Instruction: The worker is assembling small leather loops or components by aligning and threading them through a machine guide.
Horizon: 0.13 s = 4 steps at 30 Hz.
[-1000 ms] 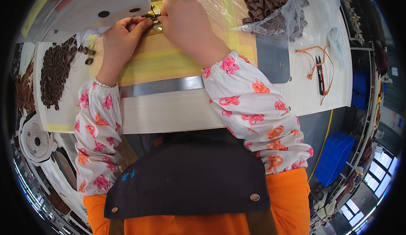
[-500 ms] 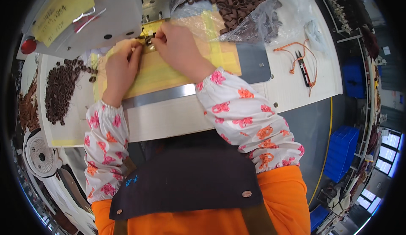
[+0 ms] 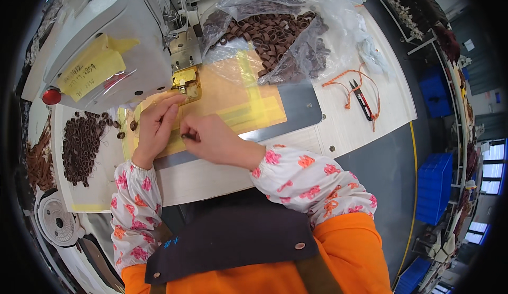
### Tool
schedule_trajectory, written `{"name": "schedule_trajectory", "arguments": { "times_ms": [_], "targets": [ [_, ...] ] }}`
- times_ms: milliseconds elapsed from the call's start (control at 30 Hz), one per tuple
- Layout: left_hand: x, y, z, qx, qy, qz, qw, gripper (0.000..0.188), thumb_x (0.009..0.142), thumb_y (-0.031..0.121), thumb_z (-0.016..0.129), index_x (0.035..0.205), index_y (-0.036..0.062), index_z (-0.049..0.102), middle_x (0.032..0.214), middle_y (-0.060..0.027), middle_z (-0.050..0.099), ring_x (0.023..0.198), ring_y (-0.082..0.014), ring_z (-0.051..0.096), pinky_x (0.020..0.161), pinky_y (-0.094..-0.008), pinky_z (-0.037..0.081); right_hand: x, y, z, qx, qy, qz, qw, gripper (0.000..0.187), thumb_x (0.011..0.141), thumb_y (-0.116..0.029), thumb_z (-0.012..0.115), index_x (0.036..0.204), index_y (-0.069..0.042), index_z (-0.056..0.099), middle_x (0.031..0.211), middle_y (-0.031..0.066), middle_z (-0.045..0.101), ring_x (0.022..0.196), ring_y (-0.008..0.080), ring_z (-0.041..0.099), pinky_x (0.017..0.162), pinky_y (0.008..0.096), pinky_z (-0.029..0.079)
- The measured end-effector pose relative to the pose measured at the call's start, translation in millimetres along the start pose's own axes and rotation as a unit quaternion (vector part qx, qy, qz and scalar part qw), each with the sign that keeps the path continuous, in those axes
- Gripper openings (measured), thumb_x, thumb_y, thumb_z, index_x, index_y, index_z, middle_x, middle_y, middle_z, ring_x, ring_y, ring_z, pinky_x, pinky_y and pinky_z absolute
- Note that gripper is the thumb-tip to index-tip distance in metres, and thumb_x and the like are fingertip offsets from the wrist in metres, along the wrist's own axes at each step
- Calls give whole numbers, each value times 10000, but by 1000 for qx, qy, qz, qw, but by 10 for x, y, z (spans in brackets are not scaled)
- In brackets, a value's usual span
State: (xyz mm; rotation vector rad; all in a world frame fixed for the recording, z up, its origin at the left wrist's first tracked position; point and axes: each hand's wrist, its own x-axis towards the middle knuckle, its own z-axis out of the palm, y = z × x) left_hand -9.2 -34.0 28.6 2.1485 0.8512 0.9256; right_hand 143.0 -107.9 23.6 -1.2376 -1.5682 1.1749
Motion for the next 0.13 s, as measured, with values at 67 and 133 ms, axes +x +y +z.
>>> {"name": "schedule_trajectory", "arguments": {
  "times_ms": [67,133],
  "targets": [
    [1,-94,-20,32,-71,-60,995,160,841,131,538,909,22,634,813,-135,621,667,-203,580,587,-280,435,-76,-108,-47,-28,-44,30,998,126,757,-62,604,863,-12,560,657,28,558,577,65,510,540,211,432],
    [61,-145,-40,116,-143,-157,970,191,839,184,548,935,51,646,813,-154,638,699,-234,591,636,-287,453,35,2,-190,-41,7,48,998,191,770,-91,606,942,-10,587,707,34,600,598,65,534,552,197,437]
  ]
}}
